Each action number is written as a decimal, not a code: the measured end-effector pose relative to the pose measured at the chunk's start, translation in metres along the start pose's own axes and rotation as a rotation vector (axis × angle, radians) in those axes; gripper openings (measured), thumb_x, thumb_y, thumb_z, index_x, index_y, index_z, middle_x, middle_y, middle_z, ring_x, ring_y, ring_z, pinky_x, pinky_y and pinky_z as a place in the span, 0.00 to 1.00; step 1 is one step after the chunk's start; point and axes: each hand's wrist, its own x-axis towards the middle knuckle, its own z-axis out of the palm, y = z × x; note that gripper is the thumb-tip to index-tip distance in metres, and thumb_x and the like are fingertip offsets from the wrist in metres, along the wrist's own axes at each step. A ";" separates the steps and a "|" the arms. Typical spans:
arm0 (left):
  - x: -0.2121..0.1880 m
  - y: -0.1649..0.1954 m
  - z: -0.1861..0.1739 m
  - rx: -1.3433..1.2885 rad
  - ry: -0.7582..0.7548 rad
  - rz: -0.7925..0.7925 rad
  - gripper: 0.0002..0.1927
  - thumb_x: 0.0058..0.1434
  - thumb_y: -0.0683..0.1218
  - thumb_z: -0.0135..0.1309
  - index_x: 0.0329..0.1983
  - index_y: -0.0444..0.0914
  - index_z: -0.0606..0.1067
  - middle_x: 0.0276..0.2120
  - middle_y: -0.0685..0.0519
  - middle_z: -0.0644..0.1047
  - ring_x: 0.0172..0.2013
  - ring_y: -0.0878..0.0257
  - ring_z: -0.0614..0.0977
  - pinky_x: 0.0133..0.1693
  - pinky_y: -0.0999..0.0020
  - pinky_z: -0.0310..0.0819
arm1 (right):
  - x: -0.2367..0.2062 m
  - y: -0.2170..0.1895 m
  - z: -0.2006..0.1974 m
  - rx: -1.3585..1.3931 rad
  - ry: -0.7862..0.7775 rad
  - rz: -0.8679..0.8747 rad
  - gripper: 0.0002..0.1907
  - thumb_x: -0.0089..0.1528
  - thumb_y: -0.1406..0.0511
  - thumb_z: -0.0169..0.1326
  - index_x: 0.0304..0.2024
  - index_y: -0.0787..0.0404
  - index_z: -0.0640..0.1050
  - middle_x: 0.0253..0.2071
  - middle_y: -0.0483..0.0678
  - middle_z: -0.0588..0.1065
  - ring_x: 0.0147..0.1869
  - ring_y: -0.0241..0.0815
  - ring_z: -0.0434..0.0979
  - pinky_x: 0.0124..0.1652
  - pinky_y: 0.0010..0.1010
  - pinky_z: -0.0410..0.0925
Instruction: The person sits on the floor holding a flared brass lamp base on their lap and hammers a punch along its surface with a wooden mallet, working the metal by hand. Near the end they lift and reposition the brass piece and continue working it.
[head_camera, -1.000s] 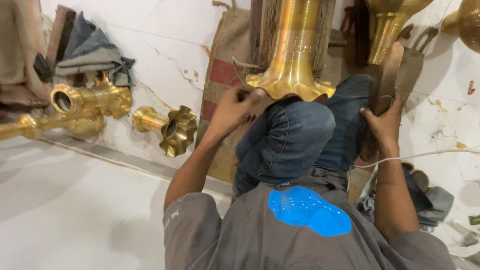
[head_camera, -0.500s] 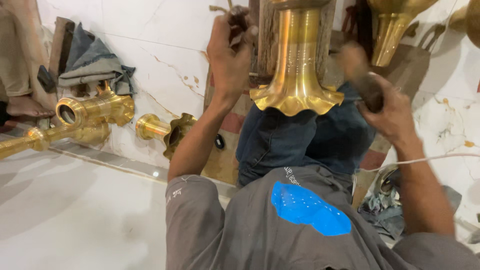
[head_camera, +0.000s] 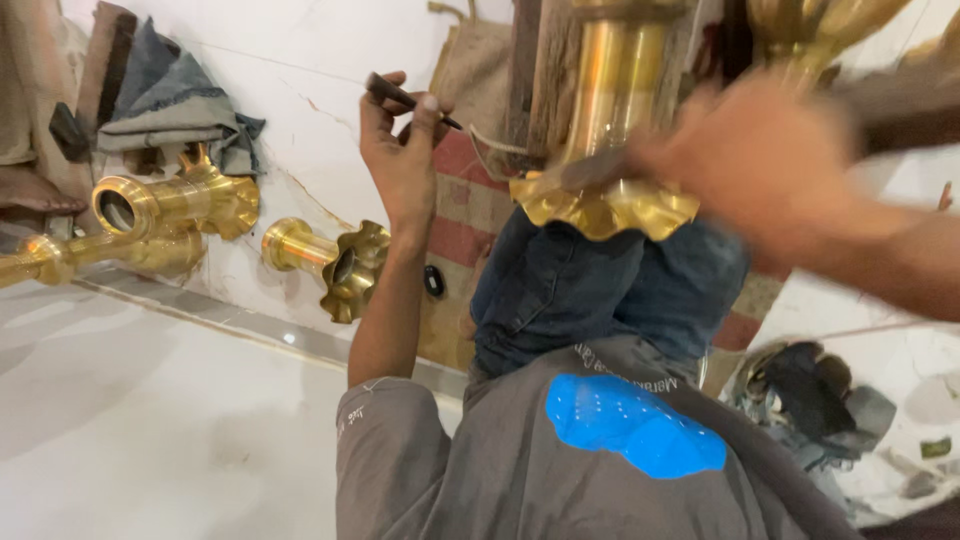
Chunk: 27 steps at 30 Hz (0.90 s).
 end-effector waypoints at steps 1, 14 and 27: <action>0.000 -0.001 0.005 -0.025 -0.002 0.000 0.18 0.71 0.39 0.57 0.61 0.33 0.67 0.45 0.51 0.76 0.44 0.61 0.85 0.44 0.67 0.85 | 0.010 -0.003 -0.007 -0.024 0.049 0.042 0.24 0.60 0.61 0.58 0.59 0.38 0.75 0.40 0.48 0.78 0.43 0.50 0.81 0.33 0.44 0.72; 0.009 0.008 0.042 -0.131 -0.169 -0.014 0.19 0.70 0.39 0.61 0.60 0.35 0.68 0.44 0.52 0.75 0.47 0.62 0.84 0.46 0.66 0.86 | 0.009 -0.023 -0.010 -0.080 0.272 0.041 0.26 0.64 0.61 0.52 0.66 0.46 0.71 0.36 0.49 0.78 0.36 0.48 0.81 0.37 0.41 0.70; -0.010 0.000 0.120 0.330 -0.919 0.323 0.30 0.67 0.43 0.64 0.69 0.41 0.66 0.52 0.48 0.77 0.49 0.58 0.85 0.50 0.62 0.82 | -0.079 -0.007 0.229 0.809 0.488 0.663 0.27 0.62 0.65 0.67 0.62 0.62 0.73 0.48 0.57 0.76 0.53 0.55 0.80 0.52 0.43 0.75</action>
